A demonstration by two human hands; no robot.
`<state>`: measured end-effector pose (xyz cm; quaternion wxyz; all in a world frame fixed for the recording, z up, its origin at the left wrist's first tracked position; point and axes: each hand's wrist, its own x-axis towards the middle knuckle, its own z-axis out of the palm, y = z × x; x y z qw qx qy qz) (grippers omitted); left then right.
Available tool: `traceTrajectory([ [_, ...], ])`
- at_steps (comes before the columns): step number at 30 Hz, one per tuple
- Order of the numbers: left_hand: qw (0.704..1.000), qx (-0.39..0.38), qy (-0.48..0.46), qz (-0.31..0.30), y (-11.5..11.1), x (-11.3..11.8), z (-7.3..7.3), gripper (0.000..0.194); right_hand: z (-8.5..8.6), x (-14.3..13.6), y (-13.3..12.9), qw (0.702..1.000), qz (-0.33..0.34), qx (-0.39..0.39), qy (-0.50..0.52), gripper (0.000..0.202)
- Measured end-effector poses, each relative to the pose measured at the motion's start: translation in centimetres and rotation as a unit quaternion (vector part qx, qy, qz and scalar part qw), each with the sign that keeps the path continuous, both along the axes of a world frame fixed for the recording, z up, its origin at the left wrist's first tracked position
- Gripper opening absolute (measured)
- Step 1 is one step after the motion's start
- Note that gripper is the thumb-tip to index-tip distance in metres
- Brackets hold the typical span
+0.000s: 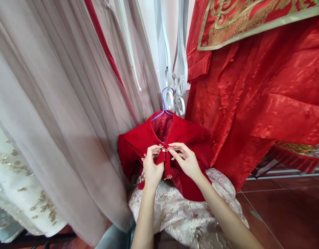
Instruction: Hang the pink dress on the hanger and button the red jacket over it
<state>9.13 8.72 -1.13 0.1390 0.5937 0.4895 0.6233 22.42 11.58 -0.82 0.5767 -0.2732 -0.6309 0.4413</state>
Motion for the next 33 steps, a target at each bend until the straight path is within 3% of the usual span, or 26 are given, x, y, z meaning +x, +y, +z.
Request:
traceTrajectory([
  [6, 0.999, 0.012, 0.029, 0.015, -0.22, 0.35, -0.01, 0.021, 0.04, 0.54, 0.13, 0.999, 0.001, 0.037, -0.014, 0.020],
  [14, 0.999, 0.015, 0.020, -0.022, -0.71, 0.51, 0.46, 0.014, 0.66, 0.84, 0.26, 0.991, -0.031, 0.095, -0.093, 0.020],
  [20, 0.999, -0.007, 0.007, -0.041, -0.97, 0.74, 0.62, 0.015, 0.49, 0.93, 0.11, 0.989, -0.042, 0.105, -0.091, 0.018],
  [28, 0.998, -0.015, 0.052, -0.021, -0.65, 0.48, 0.28, 0.015, 0.77, 0.59, 0.08, 0.988, -0.046, 0.105, -0.101, 0.018],
  [33, 0.994, -0.028, 0.104, 0.008, -0.88, 0.43, 0.90, 0.015, 0.94, 0.27, -0.06, 0.984, -0.066, 0.121, -0.113, 0.020],
])
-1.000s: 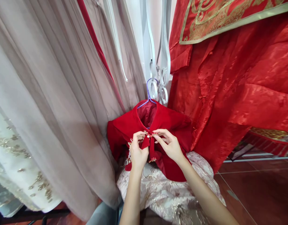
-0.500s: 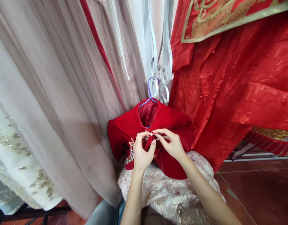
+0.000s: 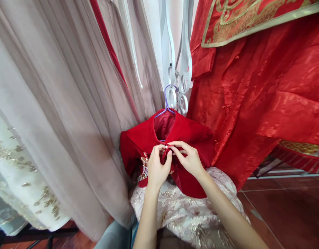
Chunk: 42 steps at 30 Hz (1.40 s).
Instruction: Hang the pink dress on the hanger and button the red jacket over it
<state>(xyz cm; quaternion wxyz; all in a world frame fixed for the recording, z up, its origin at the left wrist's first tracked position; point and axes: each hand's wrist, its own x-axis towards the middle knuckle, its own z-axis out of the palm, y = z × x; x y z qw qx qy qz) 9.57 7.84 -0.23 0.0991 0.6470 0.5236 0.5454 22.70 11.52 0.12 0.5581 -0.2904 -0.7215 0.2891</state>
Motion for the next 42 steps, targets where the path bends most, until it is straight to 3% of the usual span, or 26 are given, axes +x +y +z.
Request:
traceTrajectory([
  [9, 0.981, -0.011, 0.193, 0.028, 0.5, -0.8, 2.4, 0.008, 0.3, 0.4, 0.6, 0.999, -0.018, 0.040, -0.004, 0.024],
  [21, 0.991, 0.014, 0.127, -0.034, 0.9, -1.1, 1.4, 0.008, 0.1, 0.5, 0.5, 1.000, -0.003, 0.014, 0.008, 0.026],
  [27, 0.997, 0.007, 0.022, -0.077, 1.2, -0.8, 1.2, 0.008, 0.3, 0.4, 0.8, 1.000, 0.003, -0.006, 0.018, 0.025],
  [31, 0.990, -0.038, -0.111, -0.078, 1.3, -0.1, 0.6, 0.012, 0.0, 0.1, 0.6, 0.996, 0.050, -0.061, 0.049, 0.027],
  [34, 0.964, -0.043, -0.255, -0.064, 1.4, 0.6, -0.4, 0.020, -1.4, -0.2, -0.3, 0.989, 0.077, -0.093, 0.081, 0.045],
  [37, 0.926, -0.046, -0.369, -0.065, 1.5, 0.9, -1.3, 0.031, -3.2, 0.1, -1.4, 0.990, 0.063, -0.122, 0.039, 0.064],
  [40, 0.917, -0.073, -0.386, -0.066, 1.6, 0.6, -1.6, 0.044, -4.1, 1.3, -2.2, 0.983, 0.022, -0.182, -0.003, 0.053],
  [42, 0.923, -0.110, -0.361, -0.082, 1.5, 0.3, -1.4, 0.052, -3.8, 2.2, -2.6, 0.978, 0.005, -0.206, 0.027, 0.044],
])
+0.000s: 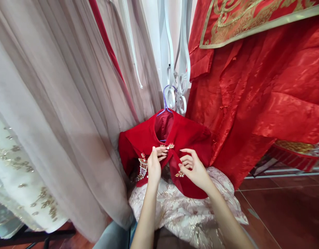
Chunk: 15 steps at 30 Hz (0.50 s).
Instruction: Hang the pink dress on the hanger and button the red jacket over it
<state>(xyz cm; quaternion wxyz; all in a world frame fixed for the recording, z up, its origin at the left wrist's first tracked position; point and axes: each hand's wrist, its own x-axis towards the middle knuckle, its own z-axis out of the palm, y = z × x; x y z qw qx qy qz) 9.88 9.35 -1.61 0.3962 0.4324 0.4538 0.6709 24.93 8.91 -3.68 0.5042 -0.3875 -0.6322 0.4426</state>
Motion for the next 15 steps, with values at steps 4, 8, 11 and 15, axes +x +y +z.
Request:
traceTrajectory([
  [4, 0.993, -0.073, 0.051, -0.080, -0.8, -0.9, 0.6, 0.061, 1.6, 0.7, -1.0, 0.997, 0.060, -0.017, 0.054, 0.039],
  [8, 0.977, -0.106, 0.148, -0.113, -1.9, -1.9, 0.9, 0.060, 1.8, -0.6, -2.0, 0.998, 0.067, 0.010, -0.009, 0.026],
  [11, 0.969, -0.106, 0.184, -0.122, -3.0, -2.7, 1.4, 0.052, 1.2, -2.0, -2.6, 0.996, 0.039, 0.039, -0.068, 0.021],
  [15, 0.928, -0.158, 0.180, -0.285, -4.9, -3.9, 2.5, 0.047, 0.8, -3.0, -3.2, 0.992, 0.000, 0.066, -0.107, 0.028],
])
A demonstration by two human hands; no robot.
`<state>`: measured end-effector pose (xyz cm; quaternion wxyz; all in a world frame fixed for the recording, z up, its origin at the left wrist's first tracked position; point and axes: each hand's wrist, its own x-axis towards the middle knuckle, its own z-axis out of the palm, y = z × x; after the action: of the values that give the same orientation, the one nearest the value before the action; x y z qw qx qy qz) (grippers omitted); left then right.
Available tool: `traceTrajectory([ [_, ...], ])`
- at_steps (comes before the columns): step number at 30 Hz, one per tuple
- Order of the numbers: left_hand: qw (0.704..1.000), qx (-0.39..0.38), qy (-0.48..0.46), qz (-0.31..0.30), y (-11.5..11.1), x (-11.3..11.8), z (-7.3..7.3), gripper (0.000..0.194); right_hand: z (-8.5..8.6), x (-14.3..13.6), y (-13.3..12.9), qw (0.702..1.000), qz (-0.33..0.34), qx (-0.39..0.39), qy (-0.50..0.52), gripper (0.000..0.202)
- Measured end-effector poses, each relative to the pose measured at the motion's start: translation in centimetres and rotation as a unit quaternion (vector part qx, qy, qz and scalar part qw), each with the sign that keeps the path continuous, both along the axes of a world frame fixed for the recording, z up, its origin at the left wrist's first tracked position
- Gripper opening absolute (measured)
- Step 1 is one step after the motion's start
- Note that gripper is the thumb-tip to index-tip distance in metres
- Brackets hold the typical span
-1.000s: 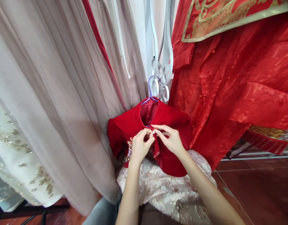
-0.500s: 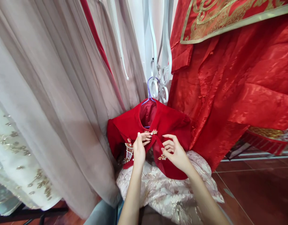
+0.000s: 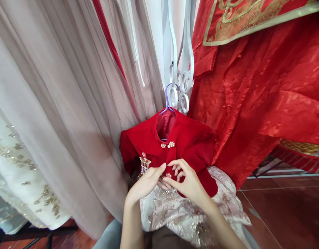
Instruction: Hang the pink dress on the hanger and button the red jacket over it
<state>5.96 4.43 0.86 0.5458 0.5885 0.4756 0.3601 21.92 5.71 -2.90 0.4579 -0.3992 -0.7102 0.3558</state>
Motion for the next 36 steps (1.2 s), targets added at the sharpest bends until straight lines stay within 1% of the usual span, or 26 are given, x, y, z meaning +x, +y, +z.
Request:
traceTrajectory([
  [1, 1.000, -0.006, 0.003, -0.025, -0.4, -0.3, 0.2, 0.044, 0.0, -0.1, -0.1, 1.000, 0.002, -0.001, 0.003, 0.028],
  [2, 0.999, 0.000, 0.010, -0.035, -0.8, -0.7, 0.4, 0.041, 0.0, -0.3, -0.3, 1.000, 0.007, -0.006, 0.008, 0.027],
  [5, 0.998, 0.041, 0.033, -0.026, -1.3, -1.4, 0.5, 0.031, -0.1, -0.7, -0.6, 0.999, 0.015, -0.036, 0.025, 0.027],
  [7, 0.998, 0.050, 0.035, -0.025, -1.1, -1.6, 0.4, 0.028, -0.3, -0.9, -0.7, 0.998, 0.009, -0.053, 0.034, 0.028],
  [8, 0.998, 0.055, 0.037, -0.015, -0.9, -1.7, 0.4, 0.027, -0.4, -1.0, -0.7, 0.998, 0.006, -0.058, 0.040, 0.027],
  [9, 0.997, 0.065, 0.044, 0.010, -0.6, -1.8, 0.3, 0.027, -0.5, -1.1, -0.7, 0.997, 0.004, -0.060, 0.046, 0.024],
  [10, 0.994, 0.082, 0.054, 0.053, -0.3, -1.9, 0.2, 0.028, -0.6, -1.1, -0.6, 0.997, 0.002, -0.063, 0.051, 0.022],
  [11, 0.986, 0.104, 0.067, 0.112, 0.1, -2.1, 0.0, 0.030, -0.7, -1.1, -0.5, 0.996, -0.001, -0.065, 0.056, 0.019],
  [13, 0.954, 0.150, 0.096, 0.242, 0.8, -2.7, -0.6, 0.031, -1.0, -1.0, -0.2, 0.995, -0.009, -0.069, 0.065, 0.018],
  [14, 0.935, 0.165, 0.114, 0.294, 1.2, -3.2, -1.1, 0.029, -1.1, -0.9, -0.1, 0.995, -0.009, -0.070, 0.069, 0.019],
  [15, 0.918, 0.173, 0.133, 0.330, 1.5, -3.6, -1.5, 0.028, -1.2, -0.8, 0.0, 0.995, -0.005, -0.072, 0.072, 0.021],
  [16, 0.907, 0.177, 0.151, 0.350, 1.7, -4.0, -2.0, 0.028, -1.2, -0.8, 0.1, 0.995, 0.002, -0.073, 0.074, 0.023],
  [17, 0.901, 0.178, 0.168, 0.358, 2.0, -4.4, -2.4, 0.029, -1.2, -0.7, 0.2, 0.994, 0.010, -0.076, 0.074, 0.025],
  [20, 0.897, 0.181, 0.194, 0.355, 2.5, -4.6, -3.4, 0.029, -1.2, -0.7, 0.1, 0.994, 0.033, -0.081, 0.068, 0.028],
  [22, 0.892, 0.185, 0.202, 0.360, 2.9, -4.3, -3.6, 0.025, -1.1, -0.6, 0.0, 0.994, 0.039, -0.081, 0.062, 0.027],
  [24, 0.888, 0.188, 0.199, 0.370, 3.0, -4.0, -3.6, 0.022, -1.0, -0.5, -0.1, 0.994, 0.037, -0.082, 0.059, 0.025],
  [27, 0.900, 0.191, 0.153, 0.361, 2.8, -3.8, -3.1, 0.023, -0.9, -0.5, -0.1, 0.993, 0.040, -0.078, 0.075, 0.024],
  [31, 0.930, 0.168, 0.055, 0.323, 1.8, -3.9, -2.1, 0.029, -0.4, -1.4, 0.8, 0.990, 0.078, -0.064, 0.098, 0.024],
  [34, 0.936, 0.130, -0.005, 0.326, 1.4, -4.0, -1.7, 0.035, 0.1, -2.9, 2.0, 0.989, 0.095, -0.031, 0.109, 0.020],
  [36, 0.939, 0.115, -0.025, 0.324, 1.4, -3.9, -1.6, 0.039, 0.4, -3.8, 2.8, 0.987, 0.105, -0.012, 0.121, 0.018],
])
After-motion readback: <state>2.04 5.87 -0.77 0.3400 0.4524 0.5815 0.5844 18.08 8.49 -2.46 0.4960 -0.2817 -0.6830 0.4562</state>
